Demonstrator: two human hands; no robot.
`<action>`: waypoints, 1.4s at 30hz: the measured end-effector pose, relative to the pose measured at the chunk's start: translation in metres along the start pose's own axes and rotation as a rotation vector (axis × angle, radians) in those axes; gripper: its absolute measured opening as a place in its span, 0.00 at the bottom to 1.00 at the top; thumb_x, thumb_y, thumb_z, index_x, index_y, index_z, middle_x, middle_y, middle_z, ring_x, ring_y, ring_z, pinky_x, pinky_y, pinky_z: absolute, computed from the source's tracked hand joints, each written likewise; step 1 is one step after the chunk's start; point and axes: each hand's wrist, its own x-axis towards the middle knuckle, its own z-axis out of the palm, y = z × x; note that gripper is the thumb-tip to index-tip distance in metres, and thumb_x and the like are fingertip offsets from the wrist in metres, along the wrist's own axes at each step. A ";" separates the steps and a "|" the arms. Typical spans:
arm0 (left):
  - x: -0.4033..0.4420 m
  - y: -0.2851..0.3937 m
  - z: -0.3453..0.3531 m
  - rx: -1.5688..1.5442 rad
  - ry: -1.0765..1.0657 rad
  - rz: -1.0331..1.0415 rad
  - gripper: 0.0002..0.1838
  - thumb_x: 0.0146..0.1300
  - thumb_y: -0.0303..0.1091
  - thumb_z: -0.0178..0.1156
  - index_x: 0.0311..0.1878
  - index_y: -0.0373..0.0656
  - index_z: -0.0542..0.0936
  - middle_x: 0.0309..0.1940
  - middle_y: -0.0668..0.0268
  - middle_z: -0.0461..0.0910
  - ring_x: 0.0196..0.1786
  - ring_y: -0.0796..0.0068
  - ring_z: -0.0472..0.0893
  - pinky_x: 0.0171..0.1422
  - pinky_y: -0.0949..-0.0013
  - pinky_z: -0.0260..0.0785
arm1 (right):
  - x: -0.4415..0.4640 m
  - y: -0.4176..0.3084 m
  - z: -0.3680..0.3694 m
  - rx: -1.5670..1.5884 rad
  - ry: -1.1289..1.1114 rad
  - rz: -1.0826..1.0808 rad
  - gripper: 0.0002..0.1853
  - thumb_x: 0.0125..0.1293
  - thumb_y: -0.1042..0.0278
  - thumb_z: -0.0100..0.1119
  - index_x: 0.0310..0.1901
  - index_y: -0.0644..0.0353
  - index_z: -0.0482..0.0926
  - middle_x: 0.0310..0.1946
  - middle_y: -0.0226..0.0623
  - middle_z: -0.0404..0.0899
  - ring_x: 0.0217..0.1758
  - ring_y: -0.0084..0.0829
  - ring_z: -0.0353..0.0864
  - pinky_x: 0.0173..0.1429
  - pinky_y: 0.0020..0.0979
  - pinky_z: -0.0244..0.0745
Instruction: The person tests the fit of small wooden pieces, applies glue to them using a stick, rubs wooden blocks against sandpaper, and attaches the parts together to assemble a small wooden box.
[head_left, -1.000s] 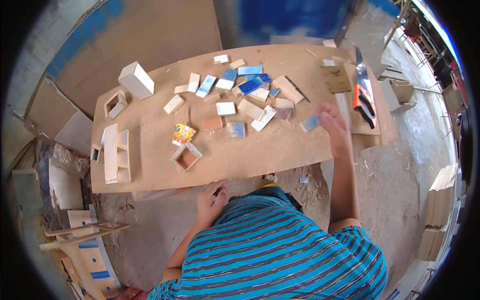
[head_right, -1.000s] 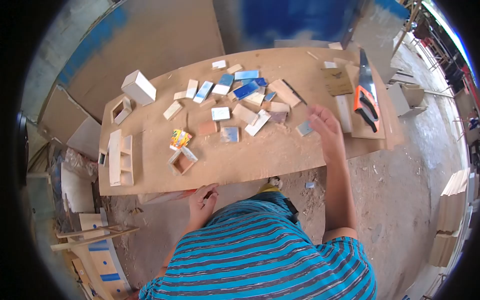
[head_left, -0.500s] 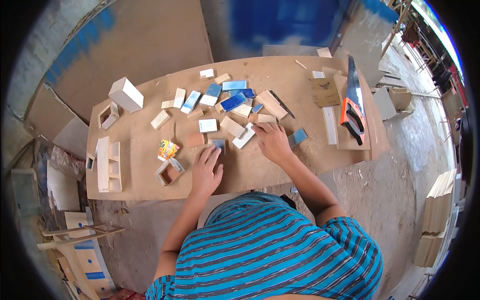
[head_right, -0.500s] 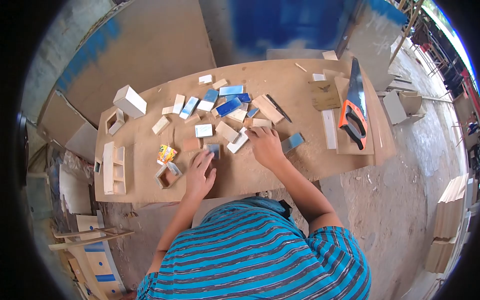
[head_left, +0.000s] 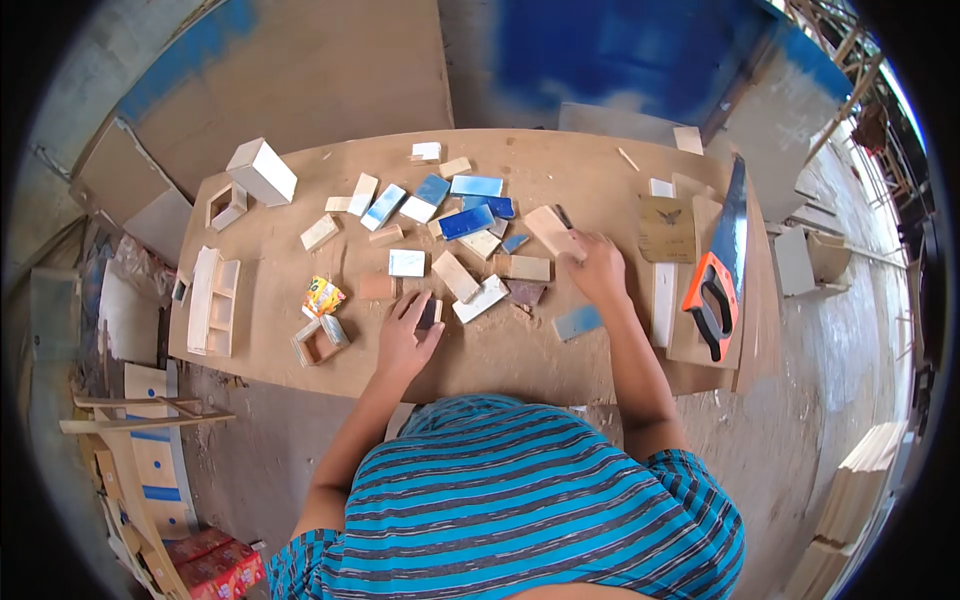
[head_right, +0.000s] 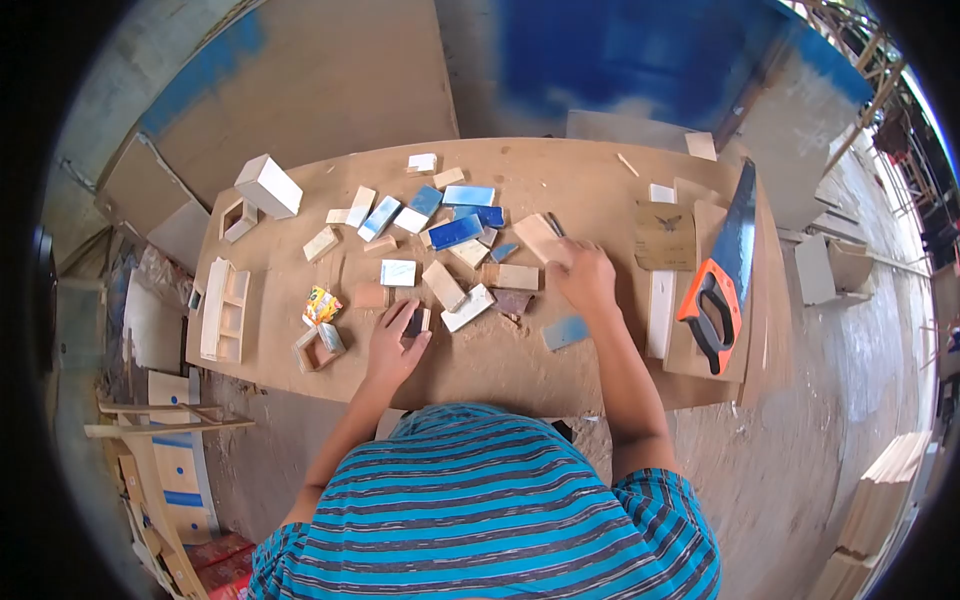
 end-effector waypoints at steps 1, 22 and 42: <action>-0.002 0.001 0.001 -0.106 -0.005 -0.059 0.26 0.60 0.35 0.65 0.62 0.39 0.76 0.60 0.49 0.76 0.59 0.49 0.77 0.65 0.55 0.68 | 0.003 0.009 -0.003 0.067 -0.026 0.066 0.23 0.61 0.61 0.64 0.57 0.62 0.80 0.43 0.42 0.84 0.44 0.44 0.83 0.48 0.41 0.78; 0.000 0.013 -0.010 -1.661 -0.166 -0.756 0.28 0.77 0.47 0.42 0.69 0.34 0.66 0.62 0.45 0.74 0.61 0.50 0.79 0.60 0.63 0.79 | 0.013 -0.005 -0.025 0.116 0.098 0.089 0.14 0.61 0.66 0.66 0.48 0.59 0.84 0.42 0.46 0.85 0.42 0.44 0.85 0.47 0.40 0.79; -0.055 0.004 0.014 -1.158 -0.021 -0.675 0.16 0.72 0.42 0.59 0.54 0.41 0.79 0.46 0.69 0.82 0.47 0.80 0.80 0.53 0.72 0.73 | -0.050 -0.150 0.052 0.545 -0.668 -0.373 0.21 0.65 0.52 0.63 0.30 0.65 0.74 0.26 0.46 0.76 0.27 0.45 0.76 0.33 0.41 0.70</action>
